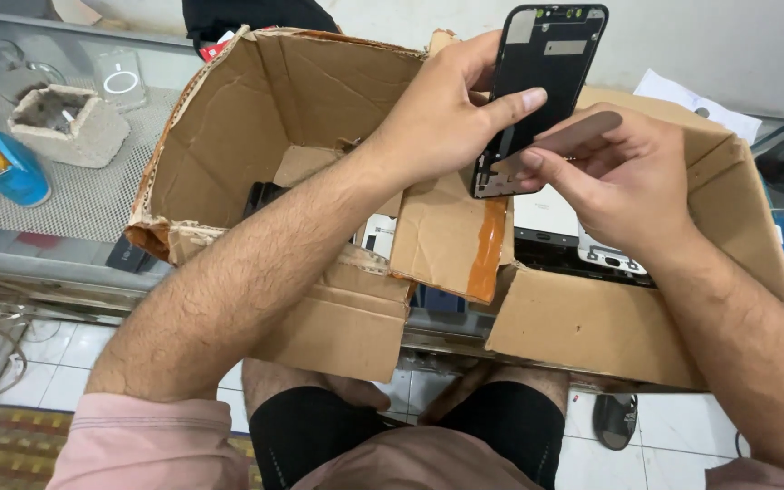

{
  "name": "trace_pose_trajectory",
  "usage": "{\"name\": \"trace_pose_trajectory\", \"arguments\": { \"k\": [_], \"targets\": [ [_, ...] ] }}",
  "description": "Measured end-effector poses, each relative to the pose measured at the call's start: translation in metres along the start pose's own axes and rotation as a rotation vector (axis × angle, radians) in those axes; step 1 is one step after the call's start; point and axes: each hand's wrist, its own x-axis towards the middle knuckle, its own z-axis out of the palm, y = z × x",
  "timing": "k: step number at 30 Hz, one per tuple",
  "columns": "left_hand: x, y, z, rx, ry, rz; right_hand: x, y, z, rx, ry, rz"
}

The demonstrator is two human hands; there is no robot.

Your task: Sorting through a box of used smartphone components and using a metal tool to separate internal layers of the screens.

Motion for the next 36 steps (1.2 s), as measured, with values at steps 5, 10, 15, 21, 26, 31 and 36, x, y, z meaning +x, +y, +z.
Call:
{"name": "trace_pose_trajectory", "arguments": {
  "k": [5,10,15,21,26,31,36],
  "targets": [
    [-0.002,0.011,0.001,0.038,-0.019,-0.046,-0.002,0.001,-0.002,-0.086,0.005,-0.015],
    [-0.004,0.021,-0.002,0.118,-0.02,-0.071,-0.001,0.0,-0.003,-0.087,-0.008,0.006],
    [-0.001,0.011,-0.002,0.119,-0.031,0.012,-0.002,0.001,-0.003,-0.125,0.01,0.009],
    [-0.005,0.022,0.006,0.167,-0.066,-0.045,-0.002,-0.007,0.001,-0.153,-0.025,0.014],
    [-0.004,0.013,0.006,0.162,-0.072,-0.023,-0.005,-0.002,0.001,-0.18,-0.034,0.031],
    [-0.003,0.008,0.003,0.134,-0.067,-0.052,-0.005,-0.003,0.0,-0.214,-0.025,0.051],
    [-0.004,0.008,0.004,0.126,-0.054,-0.108,-0.004,-0.004,-0.002,-0.246,-0.049,0.048]
  ]
}}
